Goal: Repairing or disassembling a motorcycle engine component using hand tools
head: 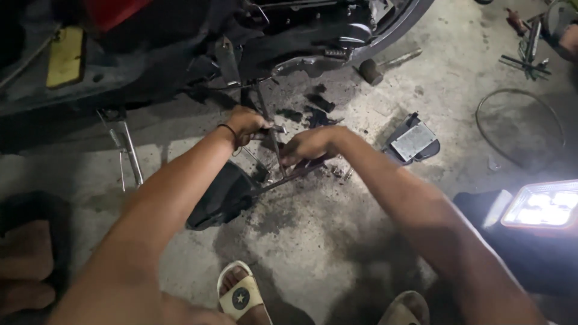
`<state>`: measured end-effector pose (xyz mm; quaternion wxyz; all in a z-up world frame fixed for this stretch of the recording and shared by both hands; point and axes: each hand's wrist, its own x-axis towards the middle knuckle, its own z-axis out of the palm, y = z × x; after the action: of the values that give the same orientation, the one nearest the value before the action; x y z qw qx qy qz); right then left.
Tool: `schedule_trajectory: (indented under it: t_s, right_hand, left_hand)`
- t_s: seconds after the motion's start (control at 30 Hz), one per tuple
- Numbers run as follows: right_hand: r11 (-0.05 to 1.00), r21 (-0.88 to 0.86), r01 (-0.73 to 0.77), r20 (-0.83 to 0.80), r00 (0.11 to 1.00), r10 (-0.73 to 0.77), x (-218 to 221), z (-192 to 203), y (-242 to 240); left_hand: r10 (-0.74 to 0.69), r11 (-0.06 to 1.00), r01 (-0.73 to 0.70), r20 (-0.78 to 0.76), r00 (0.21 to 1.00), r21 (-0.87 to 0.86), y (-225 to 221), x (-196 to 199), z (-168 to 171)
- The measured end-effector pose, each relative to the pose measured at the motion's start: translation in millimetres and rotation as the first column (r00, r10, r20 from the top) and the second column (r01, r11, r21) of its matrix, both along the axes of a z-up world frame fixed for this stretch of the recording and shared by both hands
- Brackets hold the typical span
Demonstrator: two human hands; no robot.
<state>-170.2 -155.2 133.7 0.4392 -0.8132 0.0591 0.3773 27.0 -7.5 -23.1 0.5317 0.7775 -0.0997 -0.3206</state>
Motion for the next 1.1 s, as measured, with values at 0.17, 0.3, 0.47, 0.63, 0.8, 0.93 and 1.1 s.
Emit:
schedule_trajectory:
  t_s: [0.17, 0.3, 0.47, 0.63, 0.8, 0.93, 1.1]
  right_hand:
    - [0.969, 0.126, 0.212, -0.110, 0.974, -0.198, -5, 32, 7]
    - [0.950, 0.202, 0.240, 0.052, 0.966, -0.255, 3, -45, -6]
    - [0.837, 0.379, 0.394, 0.025, 0.900, -0.435, 8, -70, 6]
    - [0.965, 0.154, 0.212, 0.253, 0.936, -0.246, 34, -92, 13]
    - [0.947, 0.149, 0.284, 0.265, 0.911, -0.315, 19, -60, 22]
    - [0.871, 0.337, 0.357, 0.128, 0.899, -0.418, 8, -37, 22]
    - [0.951, 0.242, 0.195, 0.148, 0.961, -0.234, 11, -39, 32]
  left_hand:
    - [0.026, 0.987, 0.002, -0.175, 0.984, 0.161, -14, -7, 24]
    - [-0.044, 0.985, 0.042, 0.009, 0.999, 0.167, 4, -55, 90]
    - [0.016, 0.995, -0.012, -0.038, 0.999, 0.095, 2, -21, 42]
    - [0.158, 0.987, -0.147, -0.235, 0.959, 0.061, 10, -35, 49]
    - [0.148, 0.948, -0.116, -0.088, 0.985, 0.297, -8, -8, 2]
    - [0.226, 0.914, -0.112, -0.259, 0.939, 0.391, 0, -3, 33]
    - [0.325, 0.870, -0.093, -0.421, 0.847, 0.484, 1, -1, 81]
